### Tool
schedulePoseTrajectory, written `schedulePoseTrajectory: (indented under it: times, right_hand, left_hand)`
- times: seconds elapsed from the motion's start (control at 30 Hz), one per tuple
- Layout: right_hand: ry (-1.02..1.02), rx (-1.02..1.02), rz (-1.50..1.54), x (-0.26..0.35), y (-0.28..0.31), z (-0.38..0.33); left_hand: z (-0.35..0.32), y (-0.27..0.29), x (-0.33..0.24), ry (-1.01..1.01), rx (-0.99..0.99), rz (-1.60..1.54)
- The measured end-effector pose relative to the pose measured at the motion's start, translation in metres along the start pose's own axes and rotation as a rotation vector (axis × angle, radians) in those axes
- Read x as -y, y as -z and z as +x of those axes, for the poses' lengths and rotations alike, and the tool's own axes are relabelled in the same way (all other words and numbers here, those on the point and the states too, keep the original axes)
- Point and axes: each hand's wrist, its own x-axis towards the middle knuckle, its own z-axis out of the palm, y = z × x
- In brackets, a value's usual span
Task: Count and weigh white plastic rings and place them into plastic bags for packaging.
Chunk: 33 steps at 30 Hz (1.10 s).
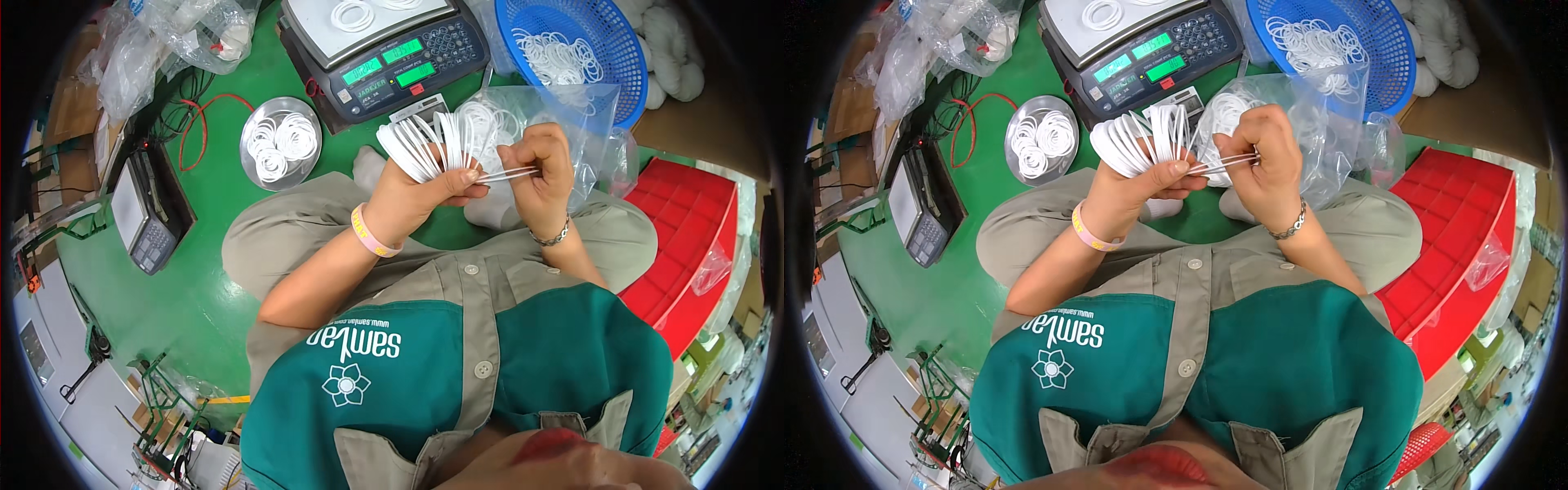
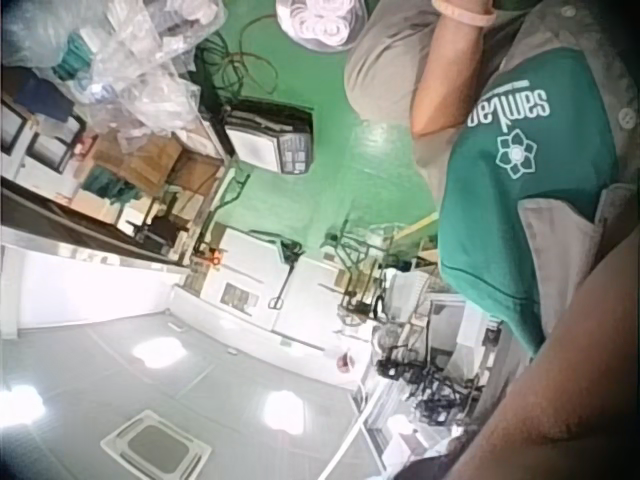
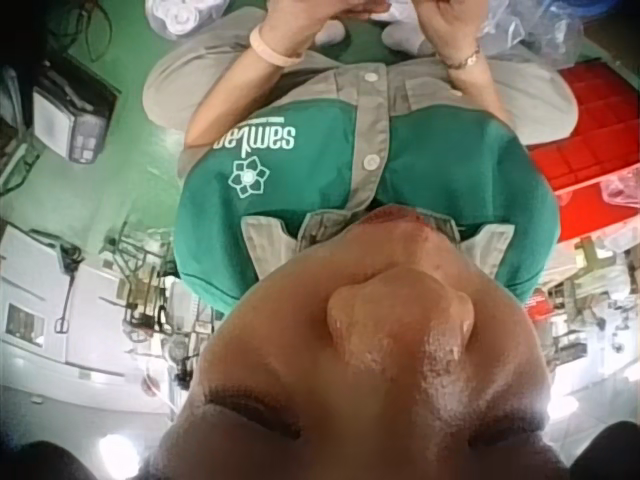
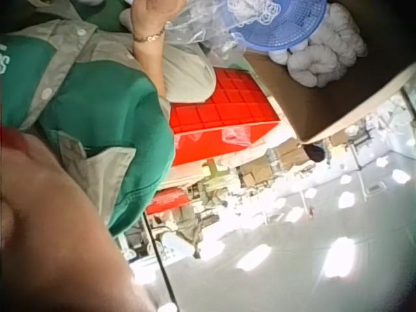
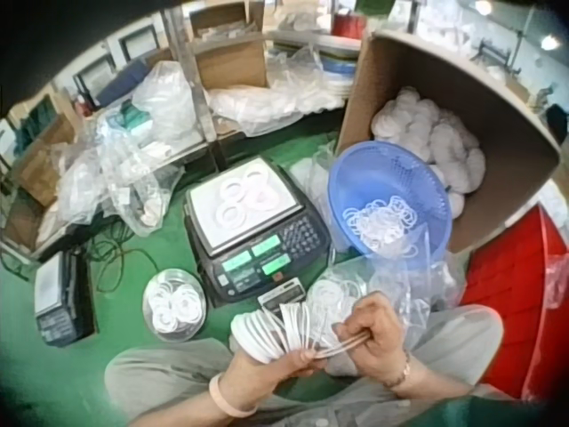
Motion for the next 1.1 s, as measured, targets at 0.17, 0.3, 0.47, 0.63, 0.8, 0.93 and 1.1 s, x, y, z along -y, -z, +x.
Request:
schedulePoseTrajectory:
  times: [0.17,0.3,0.47,0.63,0.8,0.93,1.1]
  right_hand:
    - [0.065,0.14,-0.093,0.0031,0.0031,0.0042]
    - [0.059,0.147,-0.108,0.0043,0.0018,0.0059]
    - [0.045,0.138,-0.081,0.003,0.001,0.0039]
    - [0.047,0.123,-0.066,0.0021,0.0026,0.0024]
    - [0.061,0.099,-0.039,0.0013,0.0029,0.001]
    - [0.074,0.092,-0.043,-0.0001,0.0035,0.0]
    - [0.107,0.107,-0.052,-0.0016,0.004,-0.0003]
  left_hand:
    - [-0.0009,-0.002,-0.0003,0.006,0.019,-0.014]
    - [-0.0009,-0.0015,-0.001,0.01,0.016,-0.009]
    - [-0.0007,-0.0008,-0.0002,0.018,0.018,-0.011]
    - [-0.0009,-0.0013,0.001,0.003,0.013,-0.008]
    - [-0.0008,-0.0018,0.001,-0.013,-0.007,0.008]
    - [-0.0016,-0.0024,0.0022,-0.013,-0.03,0.002]
    - [-0.001,-0.0005,0.0035,-0.015,-0.03,0.017]
